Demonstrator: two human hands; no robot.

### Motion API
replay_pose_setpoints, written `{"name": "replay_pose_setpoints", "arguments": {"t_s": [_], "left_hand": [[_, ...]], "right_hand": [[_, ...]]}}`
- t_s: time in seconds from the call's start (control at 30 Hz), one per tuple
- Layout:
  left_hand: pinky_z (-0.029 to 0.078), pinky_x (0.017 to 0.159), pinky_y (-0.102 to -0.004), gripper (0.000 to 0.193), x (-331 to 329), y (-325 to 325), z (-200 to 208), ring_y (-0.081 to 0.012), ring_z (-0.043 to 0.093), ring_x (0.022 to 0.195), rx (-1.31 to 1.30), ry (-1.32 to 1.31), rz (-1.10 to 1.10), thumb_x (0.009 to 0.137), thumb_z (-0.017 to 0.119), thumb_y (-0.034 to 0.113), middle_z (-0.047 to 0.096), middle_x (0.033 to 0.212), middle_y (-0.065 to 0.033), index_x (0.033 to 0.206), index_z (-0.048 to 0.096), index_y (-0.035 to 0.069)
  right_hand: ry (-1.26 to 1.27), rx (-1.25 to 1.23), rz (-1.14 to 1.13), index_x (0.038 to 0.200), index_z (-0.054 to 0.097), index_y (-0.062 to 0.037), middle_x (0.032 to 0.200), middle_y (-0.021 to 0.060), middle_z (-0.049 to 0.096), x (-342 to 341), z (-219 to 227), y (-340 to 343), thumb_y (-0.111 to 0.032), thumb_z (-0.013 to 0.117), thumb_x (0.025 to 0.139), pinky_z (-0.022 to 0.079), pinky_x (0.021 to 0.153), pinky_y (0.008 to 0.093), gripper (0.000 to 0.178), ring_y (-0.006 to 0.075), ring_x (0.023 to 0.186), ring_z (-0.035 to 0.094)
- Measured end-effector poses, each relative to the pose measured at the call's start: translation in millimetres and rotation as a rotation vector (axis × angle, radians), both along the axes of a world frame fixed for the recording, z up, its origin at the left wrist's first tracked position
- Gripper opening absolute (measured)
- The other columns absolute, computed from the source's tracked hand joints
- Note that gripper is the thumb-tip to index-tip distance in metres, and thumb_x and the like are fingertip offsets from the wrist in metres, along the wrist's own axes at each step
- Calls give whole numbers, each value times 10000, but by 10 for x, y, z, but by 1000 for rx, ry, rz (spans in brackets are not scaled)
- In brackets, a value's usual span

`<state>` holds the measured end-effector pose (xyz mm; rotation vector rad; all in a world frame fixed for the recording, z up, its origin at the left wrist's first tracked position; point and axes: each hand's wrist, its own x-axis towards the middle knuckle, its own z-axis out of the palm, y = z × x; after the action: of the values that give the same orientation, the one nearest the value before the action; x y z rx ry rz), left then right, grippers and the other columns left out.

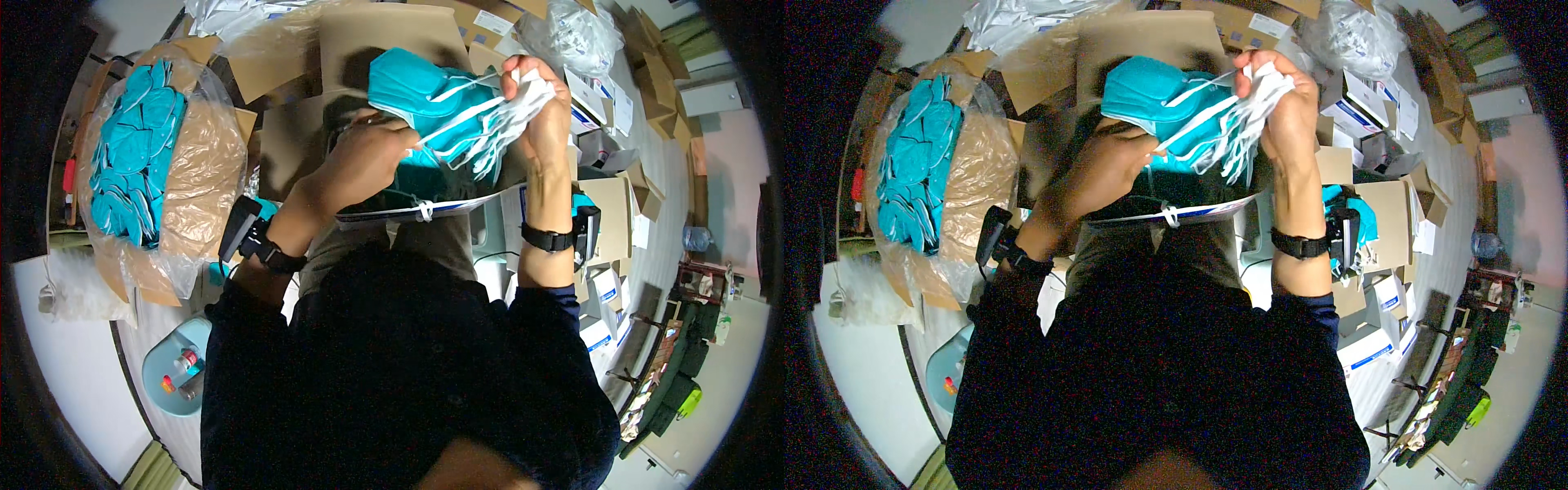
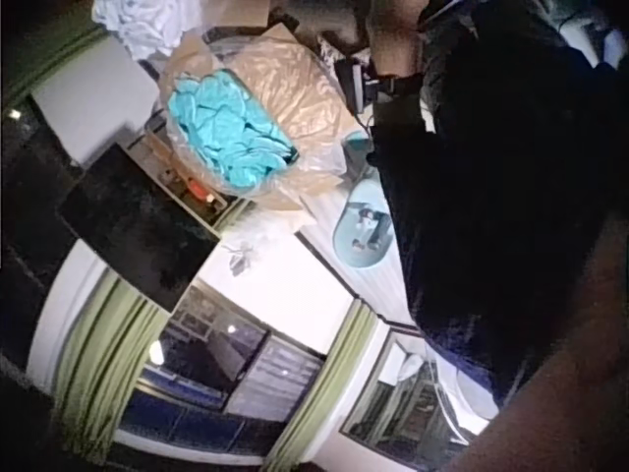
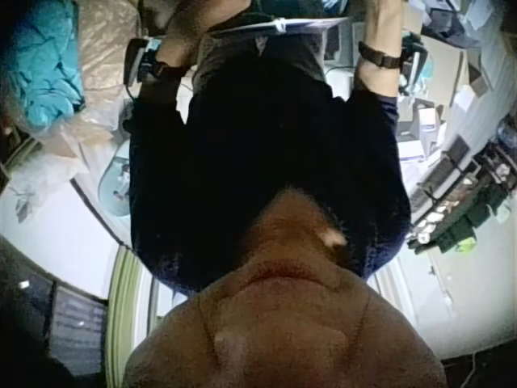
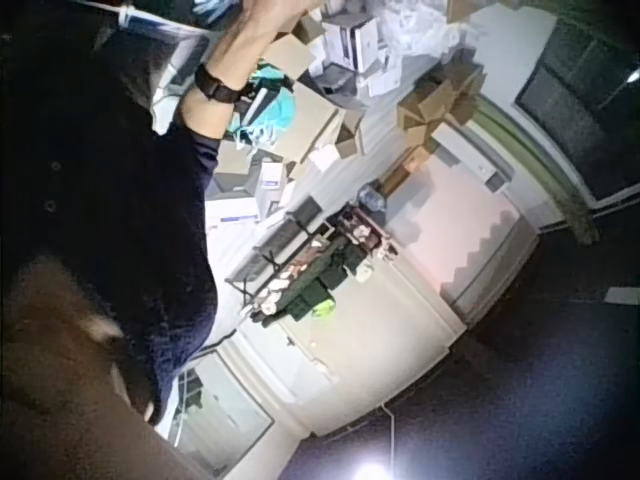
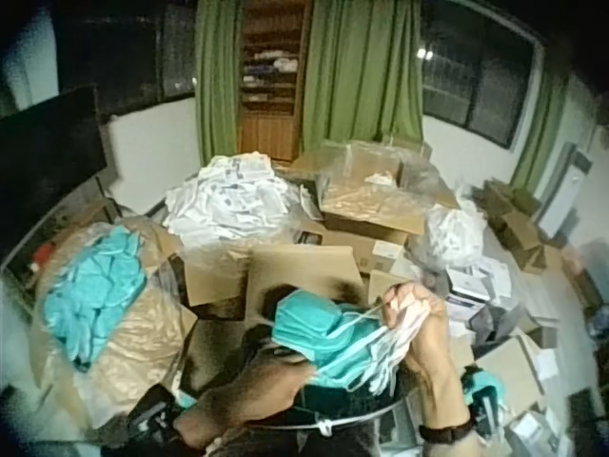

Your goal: The person is packing stacks of green face masks into cardboard boxes.

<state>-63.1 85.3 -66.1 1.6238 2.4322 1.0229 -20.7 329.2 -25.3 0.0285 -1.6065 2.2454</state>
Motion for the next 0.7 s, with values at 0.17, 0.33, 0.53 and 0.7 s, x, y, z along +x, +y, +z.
{"name": "replay_pose_setpoints", "arguments": {"t_s": [0.17, 0.33, 0.53, 0.7], "left_hand": [[493, 735, -352, 289, -162, -44, 36, -228, 638, 857, 358, -250, -104, 781, 566, -43, 658, 945, -109, 1059, 625, 10], [512, 806, -274, 265, -347, 20, 74, -139, 651, 888, 514, -736, 40, 804, 564, -56, 674, 948, -83, 1034, 651, 43], [500, 851, -392, 312, -289, 400, -471, -297, 646, 948, -199, -275, 76, 710, 704, 54, 668, 1007, -157, 1020, 681, 80], [467, 885, -444, 346, -165, 513, -726, -333, 586, 1041, -369, 66, -132, 677, 742, 64, 645, 1035, -166, 1015, 676, 100]], "right_hand": [[69, 45, -95, 934, 642, 40, 706, 71, 615, 197, 38, 25, -253, 528, 969, 405, 534, 218, 316, 112, 591, 535], [137, 94, -198, 883, 636, 22, 728, 91, 640, 300, 50, 79, -321, 518, 973, 448, 561, 239, 374, 123, 618, 575], [132, 7, -302, 849, 638, 5, 699, 74, 636, 383, 80, 122, -354, 519, 970, 440, 538, 213, 397, 115, 586, 571], [113, -30, -240, 850, 642, 13, 670, 52, 607, 446, 59, 151, -348, 537, 962, 404, 517, 205, 393, 102, 558, 528]]}}
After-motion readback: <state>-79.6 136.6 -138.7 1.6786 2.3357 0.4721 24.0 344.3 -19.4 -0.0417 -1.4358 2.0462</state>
